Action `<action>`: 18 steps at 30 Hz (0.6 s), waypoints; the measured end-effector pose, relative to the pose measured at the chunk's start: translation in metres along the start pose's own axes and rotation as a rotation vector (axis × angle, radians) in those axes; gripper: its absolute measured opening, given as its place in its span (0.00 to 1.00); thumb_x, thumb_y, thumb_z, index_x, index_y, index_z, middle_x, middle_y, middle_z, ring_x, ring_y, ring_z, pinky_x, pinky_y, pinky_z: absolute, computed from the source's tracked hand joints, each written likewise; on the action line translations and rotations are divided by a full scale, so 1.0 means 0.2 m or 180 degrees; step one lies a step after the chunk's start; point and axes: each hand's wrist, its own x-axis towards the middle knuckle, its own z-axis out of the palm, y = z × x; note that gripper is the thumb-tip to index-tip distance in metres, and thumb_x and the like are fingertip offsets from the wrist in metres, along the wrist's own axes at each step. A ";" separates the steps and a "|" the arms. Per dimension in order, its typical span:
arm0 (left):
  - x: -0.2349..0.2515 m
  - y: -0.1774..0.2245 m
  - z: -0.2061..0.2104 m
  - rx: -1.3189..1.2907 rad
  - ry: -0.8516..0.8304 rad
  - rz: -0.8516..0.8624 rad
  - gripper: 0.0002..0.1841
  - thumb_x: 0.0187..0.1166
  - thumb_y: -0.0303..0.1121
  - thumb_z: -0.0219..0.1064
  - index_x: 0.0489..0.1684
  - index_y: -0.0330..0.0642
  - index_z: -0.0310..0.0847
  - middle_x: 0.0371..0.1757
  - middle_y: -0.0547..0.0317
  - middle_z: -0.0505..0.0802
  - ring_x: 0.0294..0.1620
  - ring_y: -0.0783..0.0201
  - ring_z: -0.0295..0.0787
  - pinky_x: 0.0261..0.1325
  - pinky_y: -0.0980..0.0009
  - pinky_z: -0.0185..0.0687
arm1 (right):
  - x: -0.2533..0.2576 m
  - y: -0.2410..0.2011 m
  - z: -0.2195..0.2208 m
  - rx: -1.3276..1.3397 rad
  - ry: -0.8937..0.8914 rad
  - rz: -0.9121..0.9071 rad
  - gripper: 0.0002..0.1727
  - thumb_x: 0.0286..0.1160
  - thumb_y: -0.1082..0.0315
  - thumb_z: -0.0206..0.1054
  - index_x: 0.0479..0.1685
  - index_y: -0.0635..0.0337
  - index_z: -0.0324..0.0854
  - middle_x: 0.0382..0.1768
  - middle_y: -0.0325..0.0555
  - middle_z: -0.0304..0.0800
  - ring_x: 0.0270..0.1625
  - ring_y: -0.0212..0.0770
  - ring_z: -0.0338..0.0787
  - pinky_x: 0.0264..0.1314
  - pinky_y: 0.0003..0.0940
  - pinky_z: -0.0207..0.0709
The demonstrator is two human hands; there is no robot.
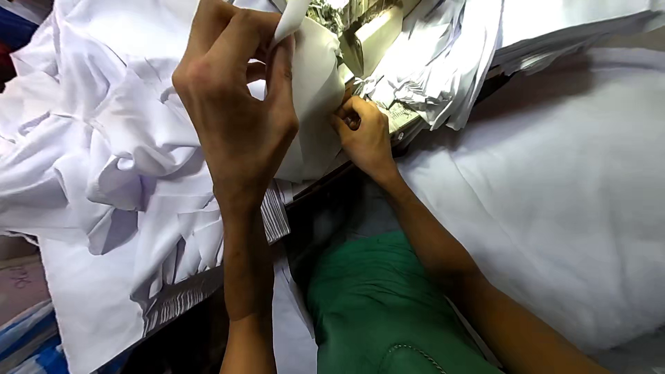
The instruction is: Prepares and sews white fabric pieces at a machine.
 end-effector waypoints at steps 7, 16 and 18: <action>-0.05 0.03 0.01 -0.0051 -0.0199 -0.0071 0.12 0.84 0.31 0.61 0.53 0.34 0.88 0.50 0.50 0.88 0.50 0.70 0.89 0.50 0.78 0.87 | -0.11 -0.01 -0.12 0.0698 0.0184 -0.0191 0.06 0.80 0.66 0.65 0.45 0.58 0.76 0.41 0.43 0.87 0.42 0.36 0.84 0.39 0.32 0.75; 0.00 0.00 -0.02 0.0299 -0.0082 -0.0134 0.13 0.87 0.30 0.57 0.53 0.34 0.87 0.50 0.49 0.88 0.46 0.72 0.87 0.46 0.80 0.82 | 0.06 -0.09 0.02 -0.0053 0.0932 -0.0589 0.12 0.78 0.58 0.72 0.36 0.59 0.87 0.35 0.45 0.84 0.45 0.44 0.84 0.51 0.39 0.75; -0.01 0.00 -0.02 0.0395 -0.0096 -0.0187 0.14 0.88 0.32 0.56 0.56 0.35 0.86 0.49 0.50 0.87 0.45 0.71 0.85 0.46 0.80 0.80 | 0.03 -0.09 -0.05 0.0471 0.0540 -0.0414 0.09 0.79 0.63 0.69 0.35 0.60 0.85 0.33 0.42 0.86 0.41 0.36 0.84 0.47 0.32 0.76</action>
